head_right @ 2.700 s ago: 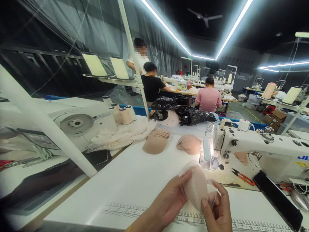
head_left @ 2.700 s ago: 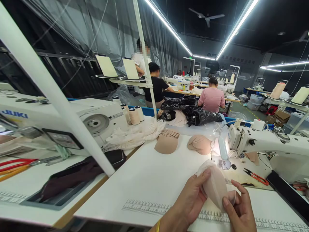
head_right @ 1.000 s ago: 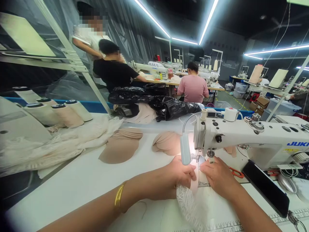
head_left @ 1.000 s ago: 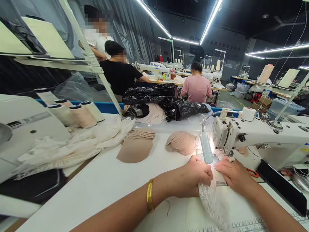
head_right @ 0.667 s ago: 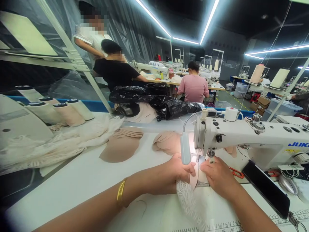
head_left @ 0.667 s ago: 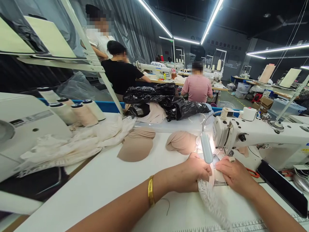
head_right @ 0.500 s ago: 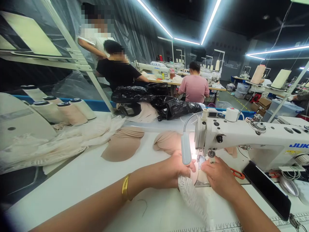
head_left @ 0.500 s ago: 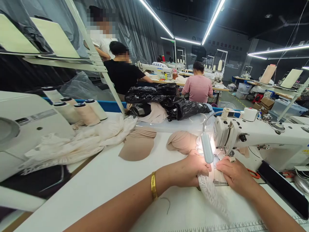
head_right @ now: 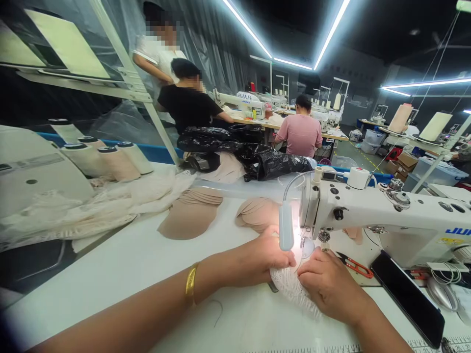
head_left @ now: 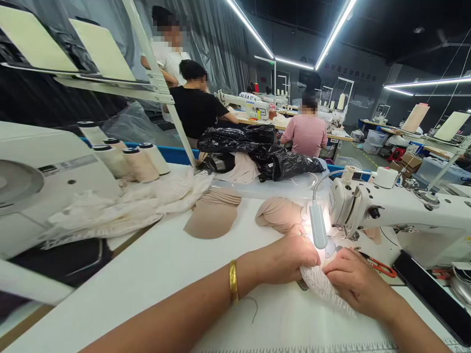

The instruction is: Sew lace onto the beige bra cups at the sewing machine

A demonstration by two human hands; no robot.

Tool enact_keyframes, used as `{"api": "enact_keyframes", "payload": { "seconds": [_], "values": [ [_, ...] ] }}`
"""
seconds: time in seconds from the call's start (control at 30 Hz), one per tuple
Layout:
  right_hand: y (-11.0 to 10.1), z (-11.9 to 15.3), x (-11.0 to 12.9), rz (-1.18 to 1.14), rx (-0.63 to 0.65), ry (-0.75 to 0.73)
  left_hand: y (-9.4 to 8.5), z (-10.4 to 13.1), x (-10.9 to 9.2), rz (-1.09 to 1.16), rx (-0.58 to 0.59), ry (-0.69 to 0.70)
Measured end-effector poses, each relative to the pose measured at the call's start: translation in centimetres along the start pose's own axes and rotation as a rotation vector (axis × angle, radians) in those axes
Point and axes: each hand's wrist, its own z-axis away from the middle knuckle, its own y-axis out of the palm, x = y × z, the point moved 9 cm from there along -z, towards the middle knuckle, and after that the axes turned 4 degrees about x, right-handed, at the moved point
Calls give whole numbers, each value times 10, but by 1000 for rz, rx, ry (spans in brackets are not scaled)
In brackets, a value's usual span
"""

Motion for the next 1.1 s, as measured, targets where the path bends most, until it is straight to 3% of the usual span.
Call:
{"api": "enact_keyframes", "payload": {
  "seconds": [0.27, 0.5, 0.8, 0.97, 1.1],
  "values": [
    [5, 4, -13, 58, 29, 92, 3, 1, 13, -48, -31, -34],
    [10, 8, -25, 144, 72, 189, 2, -2, 9, -166, -63, -6],
    [3, 12, -33, 226, -3, 258, 8, -2, 7, -204, -115, 44],
    [0, 15, -47, 312, 12, 385, 21, -4, 15, -143, -171, -80],
    [-12, 7, -50, 248, -66, 409, 32, -5, 19, -102, -229, -169]
  ]
}}
